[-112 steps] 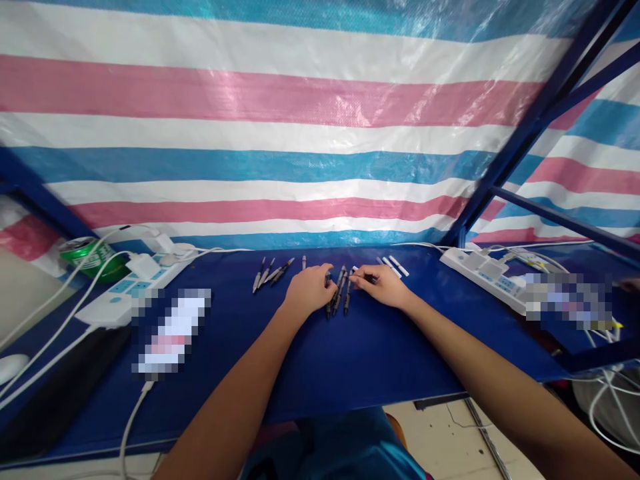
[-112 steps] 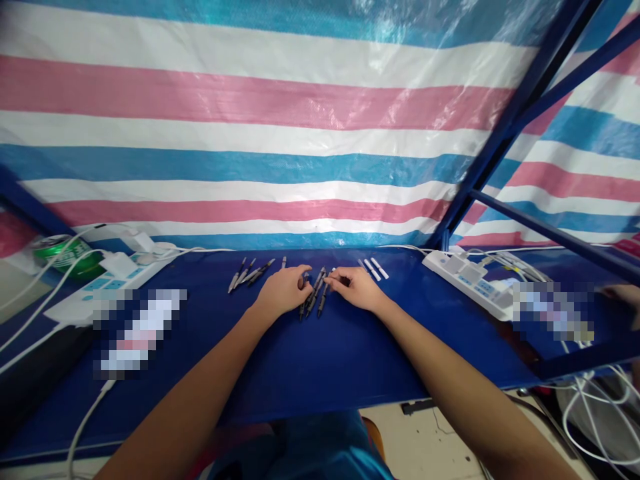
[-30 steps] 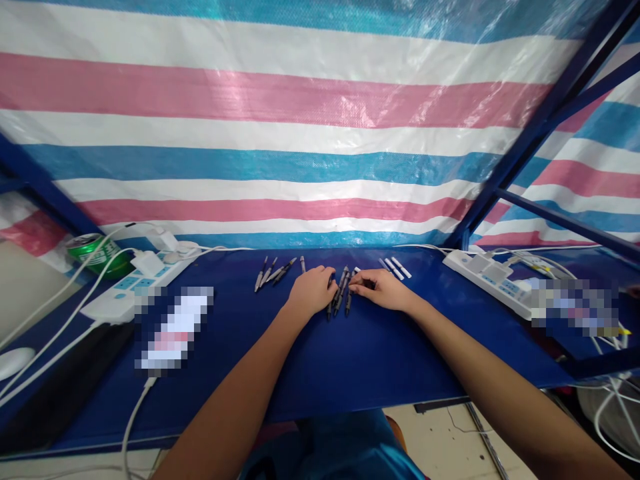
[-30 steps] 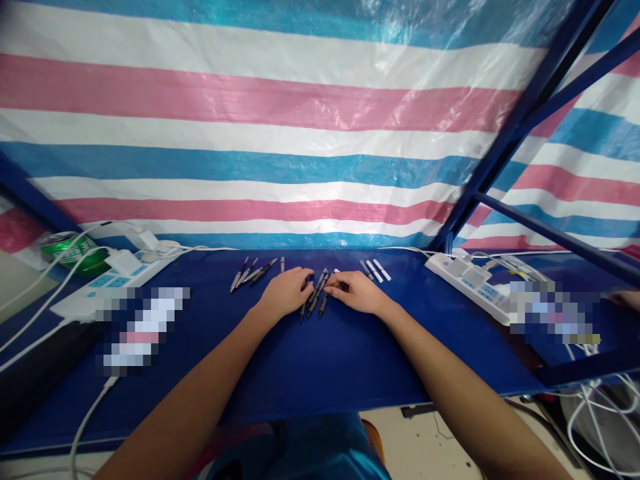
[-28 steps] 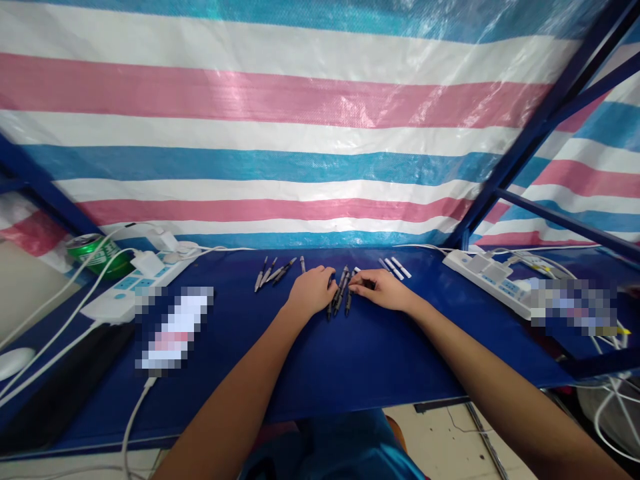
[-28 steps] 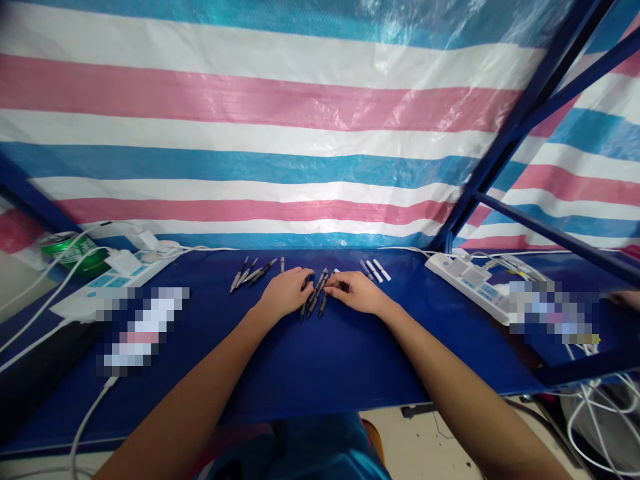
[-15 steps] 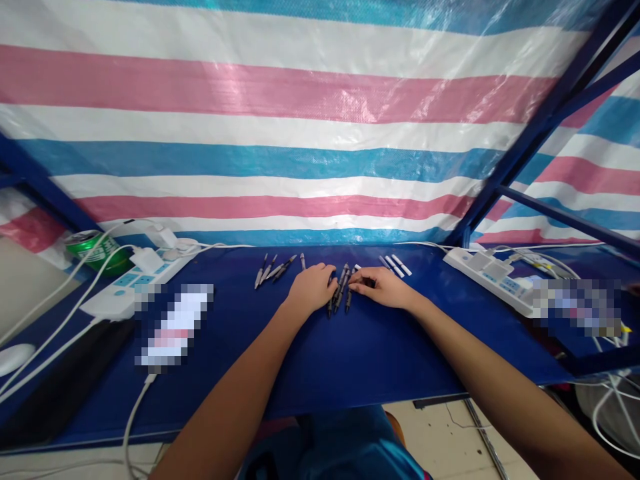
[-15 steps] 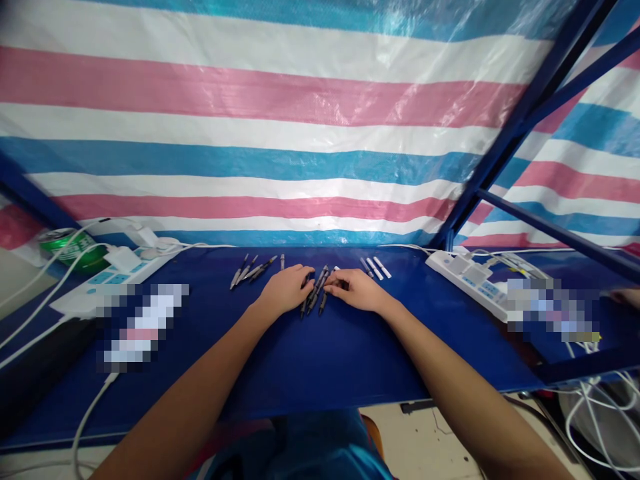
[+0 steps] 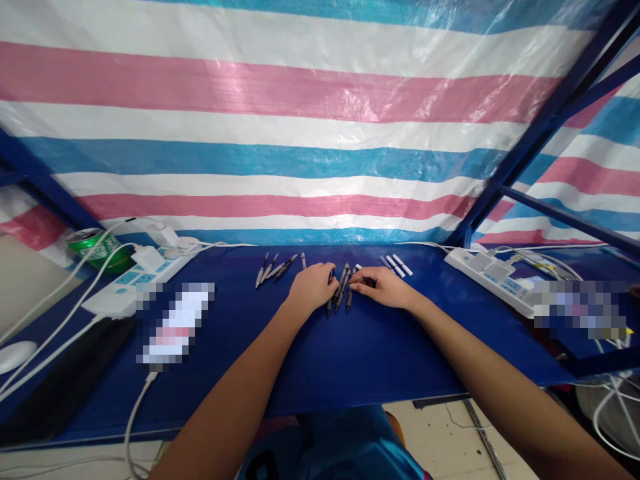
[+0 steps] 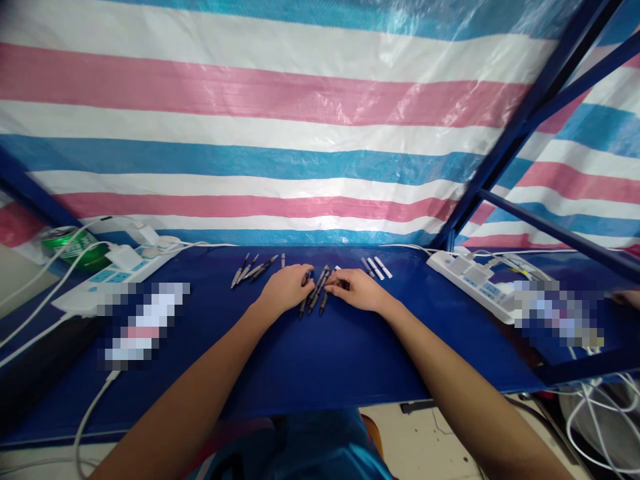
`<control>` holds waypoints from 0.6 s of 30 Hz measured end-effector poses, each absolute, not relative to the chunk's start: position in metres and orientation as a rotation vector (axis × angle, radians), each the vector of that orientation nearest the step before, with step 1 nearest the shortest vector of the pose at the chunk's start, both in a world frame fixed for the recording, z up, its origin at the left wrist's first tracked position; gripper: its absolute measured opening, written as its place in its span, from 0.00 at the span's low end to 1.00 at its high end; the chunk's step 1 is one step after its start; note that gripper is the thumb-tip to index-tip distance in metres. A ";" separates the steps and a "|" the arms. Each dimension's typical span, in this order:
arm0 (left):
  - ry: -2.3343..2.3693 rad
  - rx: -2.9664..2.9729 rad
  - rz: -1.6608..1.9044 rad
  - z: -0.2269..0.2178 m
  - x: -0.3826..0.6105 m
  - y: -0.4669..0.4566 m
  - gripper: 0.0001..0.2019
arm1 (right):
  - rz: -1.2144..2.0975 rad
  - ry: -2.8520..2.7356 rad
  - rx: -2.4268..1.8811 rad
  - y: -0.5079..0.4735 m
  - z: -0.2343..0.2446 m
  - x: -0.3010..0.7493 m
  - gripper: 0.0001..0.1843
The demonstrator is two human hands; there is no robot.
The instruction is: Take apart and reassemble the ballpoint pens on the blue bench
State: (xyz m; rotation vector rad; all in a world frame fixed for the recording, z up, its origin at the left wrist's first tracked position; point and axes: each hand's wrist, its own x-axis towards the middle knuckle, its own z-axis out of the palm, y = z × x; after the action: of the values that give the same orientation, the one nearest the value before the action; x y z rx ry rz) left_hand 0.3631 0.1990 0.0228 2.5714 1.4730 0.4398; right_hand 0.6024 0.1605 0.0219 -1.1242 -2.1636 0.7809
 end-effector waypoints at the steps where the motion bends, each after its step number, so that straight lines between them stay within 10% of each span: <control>1: 1.492 2.556 0.449 0.023 0.363 0.199 0.18 | 0.778 -2.163 -1.123 0.161 0.022 0.602 0.16; 18: 1.610 2.378 0.517 0.026 0.364 0.202 0.23 | 0.799 -2.147 -1.113 0.160 0.022 0.602 0.16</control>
State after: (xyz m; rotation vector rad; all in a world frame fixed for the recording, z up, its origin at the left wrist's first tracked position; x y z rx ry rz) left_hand 0.3642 0.2022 0.0264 2.3778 1.6102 0.5174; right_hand 0.6015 0.1601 0.0223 -1.1126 -2.1473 0.7985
